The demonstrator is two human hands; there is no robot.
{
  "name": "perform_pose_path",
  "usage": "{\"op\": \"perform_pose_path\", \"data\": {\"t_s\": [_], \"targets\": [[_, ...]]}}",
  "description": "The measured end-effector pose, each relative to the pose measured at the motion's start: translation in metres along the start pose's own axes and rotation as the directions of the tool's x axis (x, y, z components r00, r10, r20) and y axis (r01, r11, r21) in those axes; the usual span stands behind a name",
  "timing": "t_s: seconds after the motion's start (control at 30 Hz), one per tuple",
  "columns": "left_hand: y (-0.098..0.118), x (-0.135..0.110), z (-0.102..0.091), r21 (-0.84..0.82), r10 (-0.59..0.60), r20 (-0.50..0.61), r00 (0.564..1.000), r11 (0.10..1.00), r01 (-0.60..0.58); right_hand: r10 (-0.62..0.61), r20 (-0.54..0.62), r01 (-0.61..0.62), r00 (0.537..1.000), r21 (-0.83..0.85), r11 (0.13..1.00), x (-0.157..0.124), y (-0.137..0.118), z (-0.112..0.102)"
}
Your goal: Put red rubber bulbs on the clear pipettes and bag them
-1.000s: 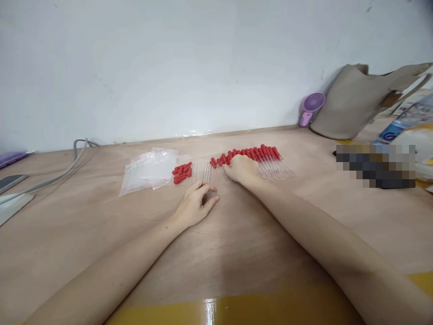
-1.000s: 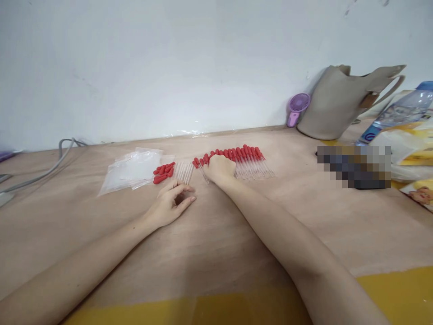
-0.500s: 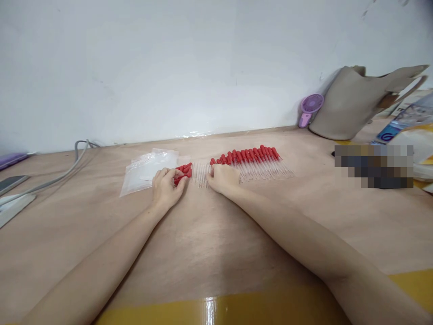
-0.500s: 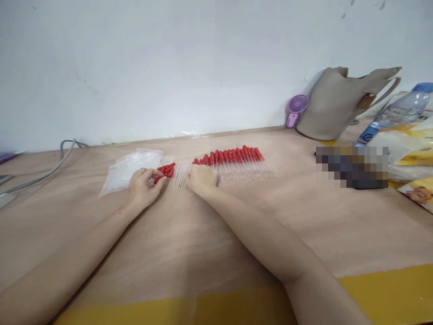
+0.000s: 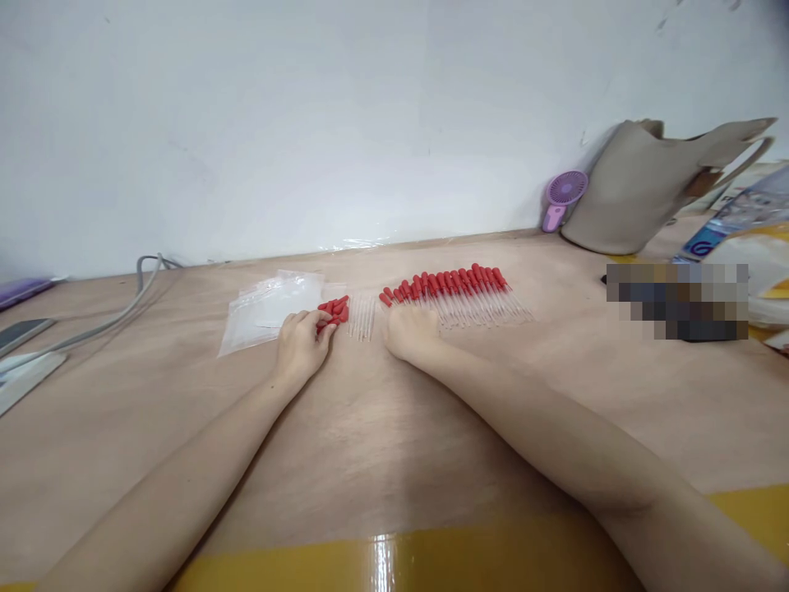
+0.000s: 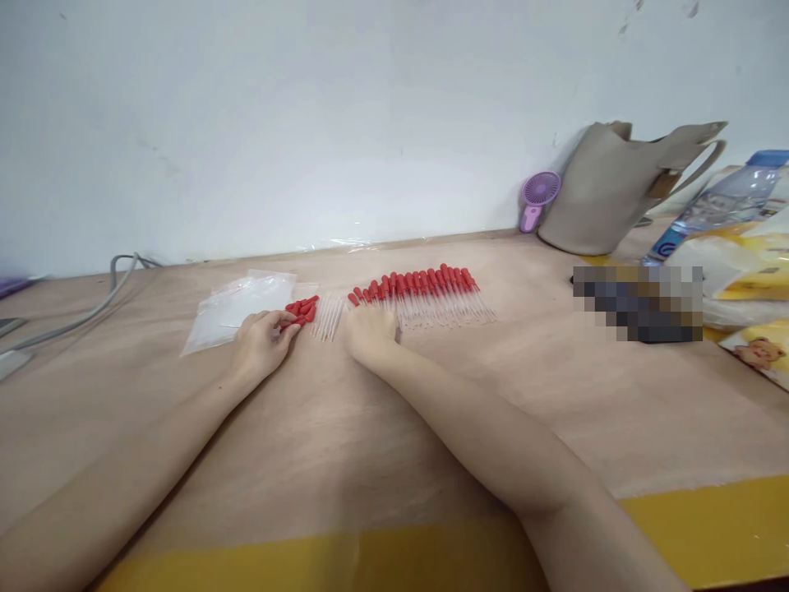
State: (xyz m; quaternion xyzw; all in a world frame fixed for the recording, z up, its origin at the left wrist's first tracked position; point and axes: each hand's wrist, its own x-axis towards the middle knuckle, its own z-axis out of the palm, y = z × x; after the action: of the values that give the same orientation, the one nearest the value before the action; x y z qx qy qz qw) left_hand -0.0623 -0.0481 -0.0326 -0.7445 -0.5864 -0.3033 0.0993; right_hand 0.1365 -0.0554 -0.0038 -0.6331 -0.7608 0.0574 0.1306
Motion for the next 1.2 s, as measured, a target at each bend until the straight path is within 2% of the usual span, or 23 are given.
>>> {"op": "perform_pose_path", "data": {"t_s": [0.1,0.23,0.33,0.47,0.57,0.67,0.8,0.93,1.07,1.2], "targets": [[0.004,-0.003,-0.001,0.046,0.063,-0.083,0.995,0.997,-0.059,-0.021,-0.094,0.019,0.995,-0.025,1.0,-0.009,0.006,0.005],[0.019,-0.01,-0.005,-0.08,0.106,-0.151,0.983,0.99,-0.119,-0.201,-0.287,0.178,0.936,-0.106,0.978,-0.025,0.027,0.013],[0.037,-0.017,-0.007,-0.248,0.2,-0.115,0.973,0.943,-0.223,-0.293,-0.338,0.296,0.895,-0.042,0.954,-0.038,0.052,0.017],[0.063,-0.029,-0.009,-0.359,0.282,-0.048,0.958,0.89,-0.28,-0.383,-0.467,0.467,0.797,0.076,0.881,-0.051,0.085,0.019],[0.077,-0.034,-0.01,-0.428,0.269,0.062,0.961,0.877,-0.217,-0.421,-0.442,0.518,0.792,0.121,0.847,-0.056,0.096,0.014],[0.083,-0.033,-0.012,-0.501,0.242,0.154,0.958,0.855,-0.136,-0.48,-0.404,0.562,0.779,0.11,0.82,-0.057,0.094,0.006],[0.083,-0.032,-0.013,-0.552,0.216,0.2,0.956,0.831,-0.072,-0.531,-0.39,0.599,0.753,0.072,0.797,-0.057,0.087,0.004],[0.082,-0.033,-0.01,-0.583,0.185,0.262,0.947,0.813,0.002,-0.531,-0.396,0.605,0.749,0.08,0.792,-0.056,0.087,0.007],[0.079,-0.033,-0.004,-0.643,0.164,0.319,0.933,0.761,0.086,-0.53,-0.387,0.62,0.755,0.158,0.769,-0.057,0.088,0.008],[0.078,-0.031,-0.001,-0.703,0.176,0.328,0.928,0.701,0.115,-0.545,-0.37,0.645,0.752,0.243,0.725,-0.057,0.086,0.005]]}}
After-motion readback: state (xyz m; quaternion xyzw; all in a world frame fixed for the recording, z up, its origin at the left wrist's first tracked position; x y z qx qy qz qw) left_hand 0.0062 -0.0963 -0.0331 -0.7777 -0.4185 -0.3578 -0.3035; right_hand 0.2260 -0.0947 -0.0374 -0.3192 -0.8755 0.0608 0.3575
